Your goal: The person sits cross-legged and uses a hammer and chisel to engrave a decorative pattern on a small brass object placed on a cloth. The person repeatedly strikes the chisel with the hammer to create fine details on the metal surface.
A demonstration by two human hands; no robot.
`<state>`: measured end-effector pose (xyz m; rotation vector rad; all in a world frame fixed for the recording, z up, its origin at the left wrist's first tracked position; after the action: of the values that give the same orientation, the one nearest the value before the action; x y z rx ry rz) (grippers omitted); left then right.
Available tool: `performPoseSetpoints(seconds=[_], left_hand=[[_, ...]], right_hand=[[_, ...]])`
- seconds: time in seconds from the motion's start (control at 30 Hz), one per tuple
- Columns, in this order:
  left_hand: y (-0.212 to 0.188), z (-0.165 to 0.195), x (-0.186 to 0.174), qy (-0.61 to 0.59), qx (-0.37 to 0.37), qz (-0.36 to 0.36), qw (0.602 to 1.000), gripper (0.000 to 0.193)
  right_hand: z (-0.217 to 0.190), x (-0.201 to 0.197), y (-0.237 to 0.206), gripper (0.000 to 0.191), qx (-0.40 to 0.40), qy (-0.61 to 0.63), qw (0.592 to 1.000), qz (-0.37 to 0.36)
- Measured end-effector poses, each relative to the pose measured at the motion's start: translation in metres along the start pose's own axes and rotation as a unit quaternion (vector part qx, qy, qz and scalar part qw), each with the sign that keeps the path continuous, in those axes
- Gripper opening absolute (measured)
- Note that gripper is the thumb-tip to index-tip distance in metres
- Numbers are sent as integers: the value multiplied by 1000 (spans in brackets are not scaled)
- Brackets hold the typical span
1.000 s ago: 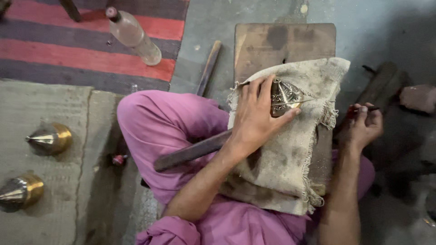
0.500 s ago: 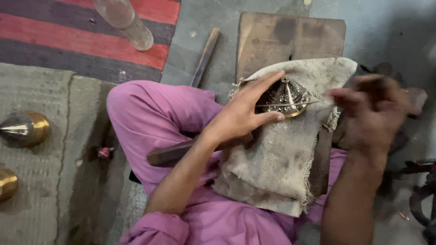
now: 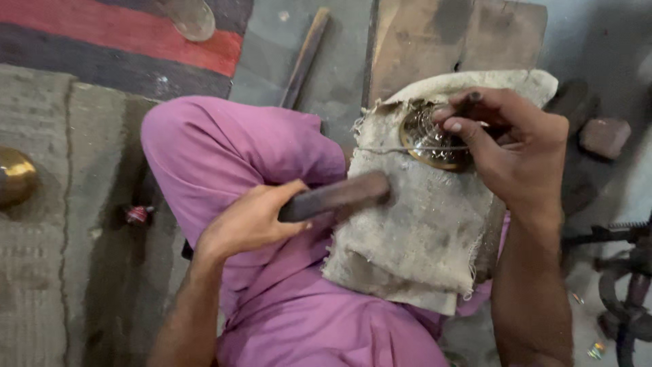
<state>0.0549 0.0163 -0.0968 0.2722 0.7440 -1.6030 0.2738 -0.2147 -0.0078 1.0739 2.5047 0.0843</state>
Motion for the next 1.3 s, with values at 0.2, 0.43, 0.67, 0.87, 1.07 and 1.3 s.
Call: performPoseSetpoints(seconds=[0.2, 0.43, 0.67, 0.87, 1.07, 1.3], left_hand=[[12, 11, -1, -156, -12, 160, 975, 46], [37, 37, -36, -71, 104, 246, 961, 57], [54, 55, -68, 218, 175, 314, 907, 72], [57, 60, -72, 300, 190, 358, 864, 74], [60, 63, -71, 304, 186, 372, 857, 71], [60, 66, -66, 380, 140, 389, 828, 72]], right_hand=[[-8, 13, -3, 17, 16, -39, 999, 23], [-9, 15, -3, 14, -15, -75, 997, 2], [-7, 12, -5, 16, -20, -91, 996, 6], [-8, 10, -5, 19, -1, -103, 995, 14], [-5, 6, -4, 20, -23, -99, 995, 10], [-4, 4, -6, 17, -27, -108, 994, 12]])
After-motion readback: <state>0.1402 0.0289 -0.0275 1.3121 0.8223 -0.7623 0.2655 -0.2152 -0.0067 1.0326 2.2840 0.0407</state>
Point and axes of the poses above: each hand's wrist, its own y-axis towards the middle knuckle, its own x-axis out of the palm, z = x × y, the point moved 2 cm from there along y, towards the middle knuckle, and after that the axes turned 9 degrees about y, right-handed, at the moved point
